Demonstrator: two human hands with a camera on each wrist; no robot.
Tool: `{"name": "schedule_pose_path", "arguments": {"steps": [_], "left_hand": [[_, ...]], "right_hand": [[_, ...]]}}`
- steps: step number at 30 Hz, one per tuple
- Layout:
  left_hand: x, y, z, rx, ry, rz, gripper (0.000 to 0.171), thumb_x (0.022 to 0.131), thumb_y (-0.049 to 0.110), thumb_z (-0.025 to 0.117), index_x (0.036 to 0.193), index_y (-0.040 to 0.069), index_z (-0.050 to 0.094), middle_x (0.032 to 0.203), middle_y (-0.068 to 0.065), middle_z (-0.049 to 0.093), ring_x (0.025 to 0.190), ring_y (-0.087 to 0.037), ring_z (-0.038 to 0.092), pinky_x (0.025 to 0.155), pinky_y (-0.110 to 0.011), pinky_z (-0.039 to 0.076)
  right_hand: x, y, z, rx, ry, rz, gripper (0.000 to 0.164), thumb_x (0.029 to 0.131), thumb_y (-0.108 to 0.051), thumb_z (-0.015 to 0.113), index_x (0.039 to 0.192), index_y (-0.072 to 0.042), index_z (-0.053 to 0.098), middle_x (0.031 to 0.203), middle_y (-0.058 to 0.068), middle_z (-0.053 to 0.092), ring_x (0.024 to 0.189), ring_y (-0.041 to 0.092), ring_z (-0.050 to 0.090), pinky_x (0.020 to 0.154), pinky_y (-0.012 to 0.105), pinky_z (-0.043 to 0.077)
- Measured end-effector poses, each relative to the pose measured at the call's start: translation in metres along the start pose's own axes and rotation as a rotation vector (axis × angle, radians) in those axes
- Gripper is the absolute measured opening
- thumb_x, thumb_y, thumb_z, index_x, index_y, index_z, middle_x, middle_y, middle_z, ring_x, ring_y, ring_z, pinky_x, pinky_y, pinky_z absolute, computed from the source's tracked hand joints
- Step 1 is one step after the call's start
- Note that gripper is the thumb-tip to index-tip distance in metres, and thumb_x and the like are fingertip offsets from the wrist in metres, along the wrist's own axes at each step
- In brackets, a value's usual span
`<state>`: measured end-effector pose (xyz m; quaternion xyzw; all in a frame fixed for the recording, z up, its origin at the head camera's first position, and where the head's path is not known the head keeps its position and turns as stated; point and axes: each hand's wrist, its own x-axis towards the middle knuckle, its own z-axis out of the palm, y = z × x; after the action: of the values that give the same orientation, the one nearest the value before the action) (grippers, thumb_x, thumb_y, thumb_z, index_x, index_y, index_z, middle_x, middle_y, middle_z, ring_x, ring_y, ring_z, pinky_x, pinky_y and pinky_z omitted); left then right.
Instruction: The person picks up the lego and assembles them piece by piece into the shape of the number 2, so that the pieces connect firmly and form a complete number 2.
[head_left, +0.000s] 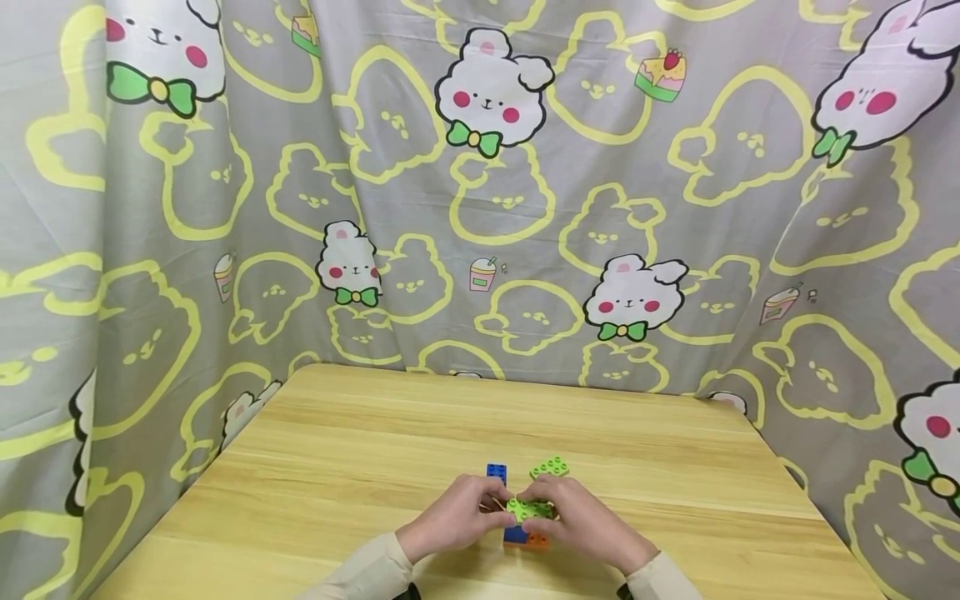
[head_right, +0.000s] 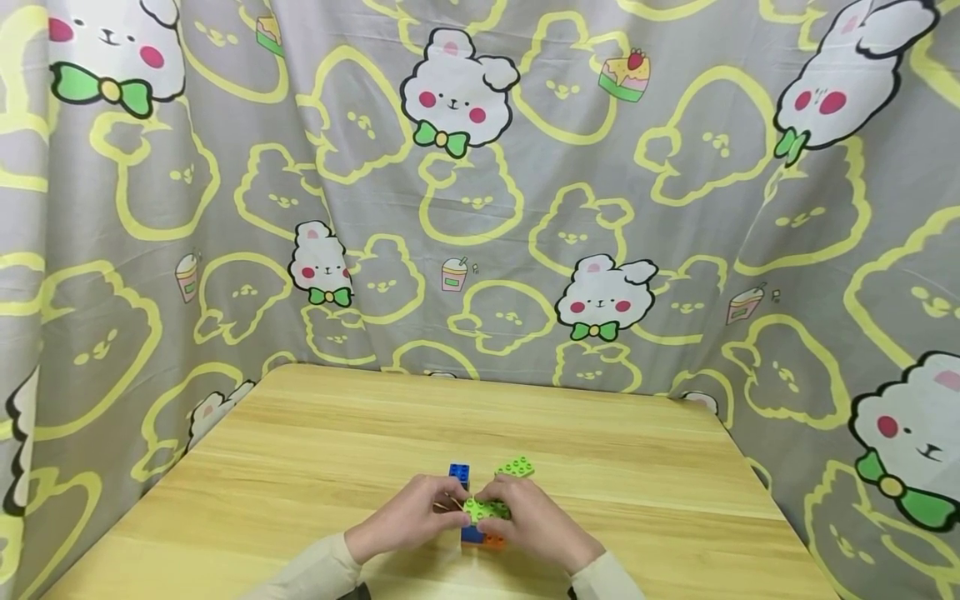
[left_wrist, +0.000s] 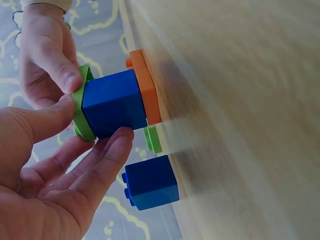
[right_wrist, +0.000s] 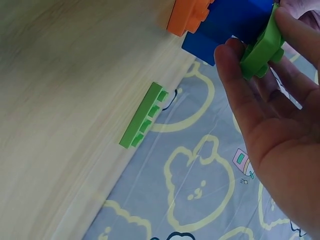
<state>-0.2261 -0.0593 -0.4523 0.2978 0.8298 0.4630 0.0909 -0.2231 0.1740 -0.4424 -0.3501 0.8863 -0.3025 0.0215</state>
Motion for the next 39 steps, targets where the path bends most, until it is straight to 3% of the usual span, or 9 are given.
{"name": "schedule_pose_path", "arguments": {"steps": [14, 24, 39], "left_hand": [[0.0004, 0.0011, 0.0003, 0.009, -0.006, -0.006, 0.016, 0.091, 0.016, 0.078, 0.104, 0.008, 0.073, 0.098, 0.0, 0.074, 0.084, -0.004, 0.069, 0.075, -0.018, 0.055], [0.0018, 0.0, -0.0008, 0.01, -0.02, -0.007, 0.014, 0.093, 0.015, 0.076, 0.104, 0.008, 0.072, 0.096, 0.001, 0.074, 0.084, -0.003, 0.068, 0.075, -0.018, 0.055], [0.0032, 0.0009, -0.0033, 0.024, -0.024, -0.038, 0.017, 0.092, 0.017, 0.078, 0.105, 0.007, 0.073, 0.093, 0.004, 0.072, 0.083, -0.003, 0.067, 0.075, -0.02, 0.055]], "right_hand": [[-0.0004, -0.0009, -0.0007, 0.036, -0.01, 0.013, 0.031, 0.095, -0.034, 0.073, 0.12, -0.015, 0.075, 0.111, -0.009, 0.071, 0.101, 0.003, 0.063, 0.087, 0.027, 0.056], [0.002, -0.0024, -0.0016, -0.025, -0.008, 0.016, 0.035, 0.095, -0.034, 0.073, 0.123, -0.013, 0.074, 0.113, -0.006, 0.072, 0.103, 0.007, 0.065, 0.089, 0.029, 0.057], [0.0027, -0.0032, -0.0011, 0.014, -0.002, 0.041, 0.034, 0.094, -0.034, 0.075, 0.121, -0.014, 0.075, 0.114, -0.005, 0.074, 0.105, 0.008, 0.067, 0.091, 0.03, 0.057]]}}
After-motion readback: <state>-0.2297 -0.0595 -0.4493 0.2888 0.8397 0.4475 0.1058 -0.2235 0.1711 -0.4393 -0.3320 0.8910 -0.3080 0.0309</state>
